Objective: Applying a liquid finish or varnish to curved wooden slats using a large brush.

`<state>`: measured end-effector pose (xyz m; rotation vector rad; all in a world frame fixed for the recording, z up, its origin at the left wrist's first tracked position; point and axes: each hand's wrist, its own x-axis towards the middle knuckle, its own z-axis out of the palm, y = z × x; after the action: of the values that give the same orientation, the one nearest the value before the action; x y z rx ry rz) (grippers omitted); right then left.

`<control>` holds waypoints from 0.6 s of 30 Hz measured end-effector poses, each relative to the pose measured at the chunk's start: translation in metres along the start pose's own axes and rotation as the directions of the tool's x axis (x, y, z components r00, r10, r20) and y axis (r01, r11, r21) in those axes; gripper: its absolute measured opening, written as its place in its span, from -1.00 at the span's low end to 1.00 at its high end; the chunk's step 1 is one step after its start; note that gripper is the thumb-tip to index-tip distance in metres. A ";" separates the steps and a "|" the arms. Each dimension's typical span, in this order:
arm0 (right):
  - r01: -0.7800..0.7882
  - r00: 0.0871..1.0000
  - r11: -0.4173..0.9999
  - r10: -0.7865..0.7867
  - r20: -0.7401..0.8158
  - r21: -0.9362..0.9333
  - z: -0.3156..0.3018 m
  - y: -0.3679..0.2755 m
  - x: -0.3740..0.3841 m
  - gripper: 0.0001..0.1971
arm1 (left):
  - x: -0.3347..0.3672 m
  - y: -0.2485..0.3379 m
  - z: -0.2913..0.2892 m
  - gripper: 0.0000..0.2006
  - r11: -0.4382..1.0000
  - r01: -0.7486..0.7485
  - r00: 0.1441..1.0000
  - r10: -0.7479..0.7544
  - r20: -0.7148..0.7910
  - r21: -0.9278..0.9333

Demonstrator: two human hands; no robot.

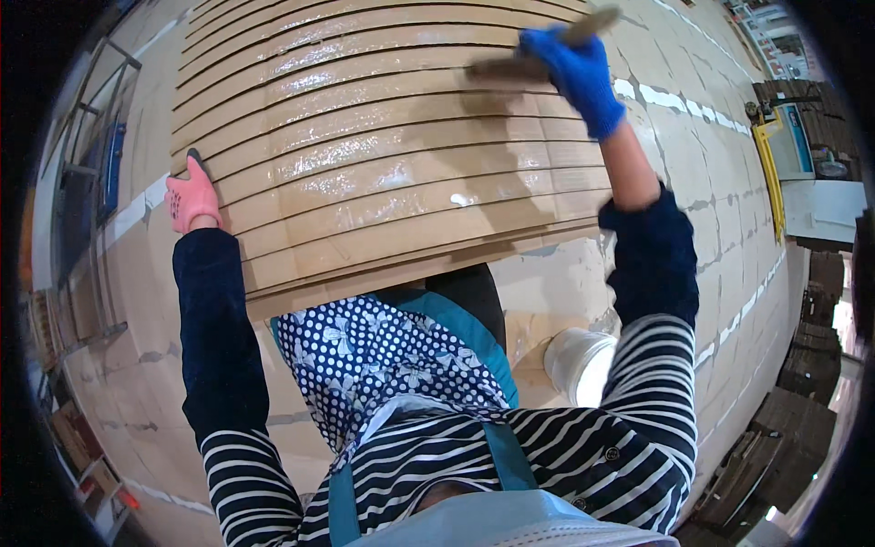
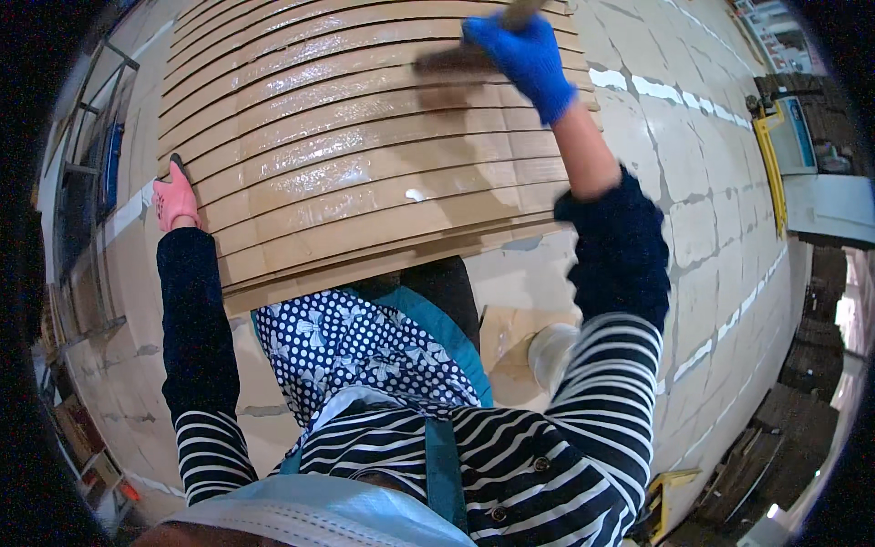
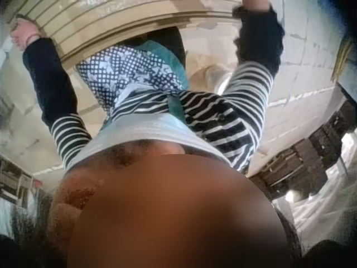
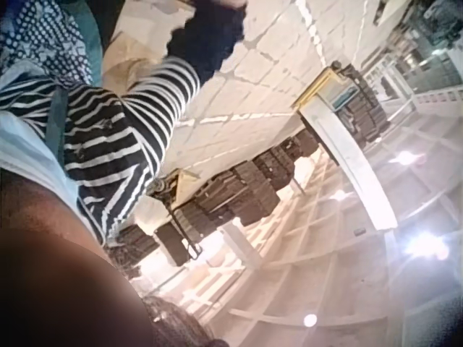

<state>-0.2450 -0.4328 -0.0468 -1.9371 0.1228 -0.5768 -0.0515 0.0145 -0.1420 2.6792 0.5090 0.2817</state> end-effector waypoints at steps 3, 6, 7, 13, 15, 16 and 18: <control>0.018 0.992 1.000 -0.019 -0.128 -0.009 0.002 0.032 0.054 -0.83 | -0.003 0.009 0.008 -0.21 1.000 -0.025 1.000 0.025 0.015 0.000; -0.029 0.989 0.994 0.043 -0.141 0.101 0.004 0.047 0.038 -0.82 | 0.002 0.004 0.010 -0.21 0.999 -0.030 1.000 0.030 0.006 -0.011; -0.047 0.994 0.994 0.056 -0.089 0.100 0.004 0.044 0.018 -0.85 | 0.006 0.000 0.010 -0.21 0.999 -0.040 0.999 0.040 -0.016 0.003; -0.250 0.967 0.954 0.236 0.101 0.165 0.012 -0.010 -0.121 -0.87 | 0.010 -0.002 0.013 -0.23 0.998 -0.047 0.998 0.048 -0.029 0.035; -0.348 0.930 0.931 0.329 0.163 0.106 0.009 -0.023 -0.132 -0.89 | 0.011 -0.005 0.014 -0.24 0.998 -0.056 0.998 0.058 -0.034 0.036; -0.345 0.931 0.933 0.326 0.163 0.107 0.004 -0.029 -0.128 -0.89 | 0.011 -0.005 0.013 -0.24 0.997 -0.063 0.997 0.064 -0.034 0.032; -0.274 0.959 0.941 0.254 0.122 0.196 -0.006 -0.042 -0.113 -0.89 | 0.013 -0.007 0.011 -0.24 0.997 -0.066 0.997 0.067 -0.041 0.028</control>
<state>-0.3540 -0.3817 -0.0457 -1.7018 0.2479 -0.3046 -0.0393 0.0218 -0.1535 2.7249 0.4392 0.3529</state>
